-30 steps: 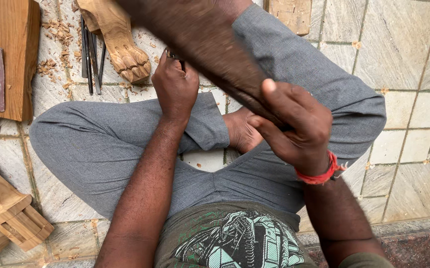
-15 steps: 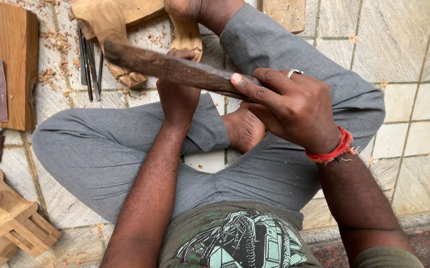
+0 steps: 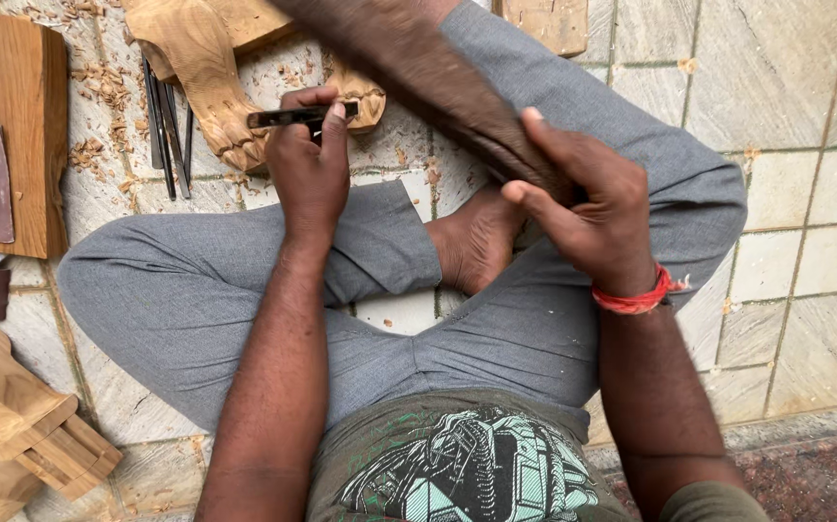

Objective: The person sits cross-legged on a tiled floor and carves a wooden piece using a chisel and a wooden mallet. They repeatedly strike the chisel to shape the wood, with wood shavings accumulating around the work area.

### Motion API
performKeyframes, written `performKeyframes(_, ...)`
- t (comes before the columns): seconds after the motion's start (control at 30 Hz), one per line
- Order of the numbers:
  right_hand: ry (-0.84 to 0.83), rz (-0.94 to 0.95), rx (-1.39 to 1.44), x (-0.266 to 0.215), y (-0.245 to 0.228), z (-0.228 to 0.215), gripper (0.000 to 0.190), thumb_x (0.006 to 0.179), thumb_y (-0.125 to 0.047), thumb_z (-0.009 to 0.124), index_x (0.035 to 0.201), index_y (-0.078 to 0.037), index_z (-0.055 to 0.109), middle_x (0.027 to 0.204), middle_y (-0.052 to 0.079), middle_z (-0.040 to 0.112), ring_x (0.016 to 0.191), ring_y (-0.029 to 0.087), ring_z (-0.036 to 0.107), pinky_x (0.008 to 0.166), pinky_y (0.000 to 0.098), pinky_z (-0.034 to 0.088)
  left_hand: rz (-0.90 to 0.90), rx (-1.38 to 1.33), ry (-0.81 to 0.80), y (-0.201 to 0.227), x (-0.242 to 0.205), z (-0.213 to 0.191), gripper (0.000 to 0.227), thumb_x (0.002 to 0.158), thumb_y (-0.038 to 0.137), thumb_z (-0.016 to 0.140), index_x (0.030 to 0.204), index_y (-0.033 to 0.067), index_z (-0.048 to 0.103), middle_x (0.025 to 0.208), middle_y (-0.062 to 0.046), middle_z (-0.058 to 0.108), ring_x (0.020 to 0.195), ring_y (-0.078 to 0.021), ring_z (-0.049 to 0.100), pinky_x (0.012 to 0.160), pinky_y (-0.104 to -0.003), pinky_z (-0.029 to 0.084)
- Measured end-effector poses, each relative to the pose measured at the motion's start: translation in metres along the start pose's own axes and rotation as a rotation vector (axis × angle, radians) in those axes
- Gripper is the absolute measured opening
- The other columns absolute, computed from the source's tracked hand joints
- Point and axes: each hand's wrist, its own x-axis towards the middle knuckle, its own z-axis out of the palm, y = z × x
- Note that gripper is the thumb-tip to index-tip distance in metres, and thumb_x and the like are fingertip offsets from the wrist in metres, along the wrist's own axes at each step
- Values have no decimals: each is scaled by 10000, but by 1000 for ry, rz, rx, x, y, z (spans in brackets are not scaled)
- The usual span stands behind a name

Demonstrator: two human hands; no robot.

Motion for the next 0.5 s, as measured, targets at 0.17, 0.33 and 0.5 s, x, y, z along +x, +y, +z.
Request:
performKeyframes(0.17, 124, 231, 323, -25, 16, 5, 597, 981, -86, 848, 1510, 0, 584, 1396, 180, 709, 1233, 181, 697, 1109, 306, 565, 205, 89, -58, 4, 6, -1, 217, 1053, 110, 721, 1235, 80, 606, 1077, -107, 751, 993, -215, 778, 813, -336, 658)
performKeyframes(0.33, 153, 278, 425, -30, 16, 1, 603, 985, -100, 841, 1515, 6, 572, 1387, 179, 702, 1270, 182, 694, 1126, 306, 568, 254, 253, -53, 0, 12, 5, 246, 1034, 117, 740, 1226, 74, 592, 1049, -109, 750, 966, -206, 780, 782, -325, 667)
performKeyframes(0.5, 97, 164, 351, -15, -2, -5, 595, 994, -94, 847, 1514, -2, 574, 1334, 170, 715, 1197, 167, 712, 1037, 271, 594, 319, 268, -73, 3, 13, 5, 213, 1052, 104, 726, 1214, 64, 593, 1018, -126, 756, 916, -227, 789, 728, -347, 675)
